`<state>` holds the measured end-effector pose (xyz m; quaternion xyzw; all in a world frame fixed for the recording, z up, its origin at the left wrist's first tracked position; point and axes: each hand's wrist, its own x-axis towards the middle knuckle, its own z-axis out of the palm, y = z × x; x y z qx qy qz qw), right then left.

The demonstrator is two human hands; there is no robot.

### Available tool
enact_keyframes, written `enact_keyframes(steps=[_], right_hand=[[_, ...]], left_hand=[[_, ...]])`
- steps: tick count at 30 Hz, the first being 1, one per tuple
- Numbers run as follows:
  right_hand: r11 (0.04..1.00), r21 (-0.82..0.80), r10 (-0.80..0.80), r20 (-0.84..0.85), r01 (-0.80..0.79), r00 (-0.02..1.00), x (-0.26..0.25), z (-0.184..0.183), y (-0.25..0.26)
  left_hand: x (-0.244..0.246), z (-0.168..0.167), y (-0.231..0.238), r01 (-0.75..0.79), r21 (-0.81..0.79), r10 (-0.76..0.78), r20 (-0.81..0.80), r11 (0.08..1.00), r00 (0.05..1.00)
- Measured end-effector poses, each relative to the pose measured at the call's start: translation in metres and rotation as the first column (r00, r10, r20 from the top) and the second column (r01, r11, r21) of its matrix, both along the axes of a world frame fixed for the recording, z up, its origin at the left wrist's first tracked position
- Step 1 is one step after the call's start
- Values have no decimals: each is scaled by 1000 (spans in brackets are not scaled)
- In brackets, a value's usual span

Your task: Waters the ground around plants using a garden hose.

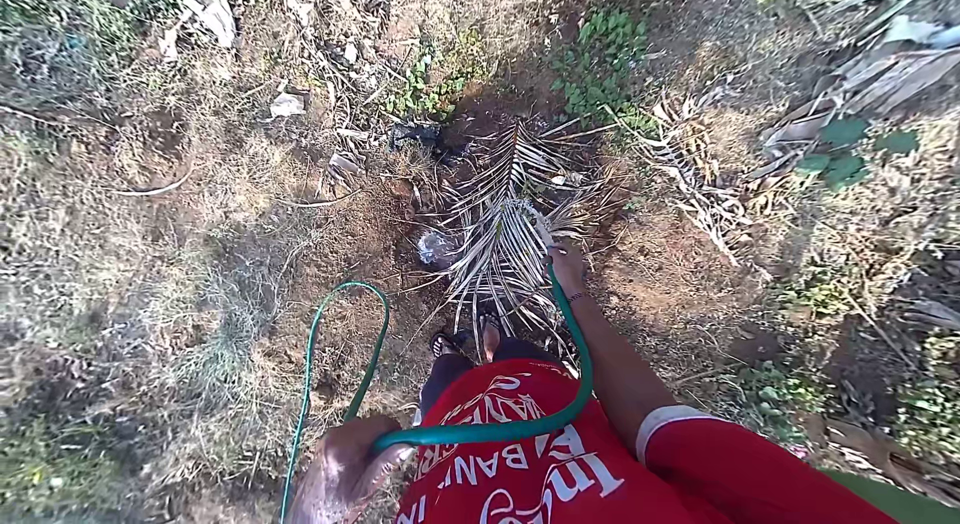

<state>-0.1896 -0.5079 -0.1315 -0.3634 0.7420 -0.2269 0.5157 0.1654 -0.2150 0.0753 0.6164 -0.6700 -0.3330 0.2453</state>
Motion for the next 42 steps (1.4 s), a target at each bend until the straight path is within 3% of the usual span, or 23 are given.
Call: enact_keyframes(steps=[7, 12, 19, 26, 33, 42], right_hand=[[996, 23, 82, 109, -85, 991, 27, 15, -2], [977, 27, 206, 129, -211, 970, 42, 2, -4], [972, 55, 216, 183, -229, 959, 54, -20, 1], [926, 127, 330, 190, -357, 925, 55, -24, 17], [951, 85, 277, 204, -299, 939, 50, -23, 16], [989, -65, 141, 189, -131, 972, 36, 24, -9]], left_hand=[[-5, 3, 6, -34, 6, 34, 3, 999, 999], [-6, 5, 11, -41, 1, 41, -20, 999, 999], [-8, 8, 19, -64, 15, 64, -20, 998, 998], [-11, 7, 23, -69, 10, 69, -7, 998, 998], [-11, 7, 21, -69, 21, 70, -17, 997, 997], [-11, 4, 19, -36, 25, 36, -12, 999, 999]])
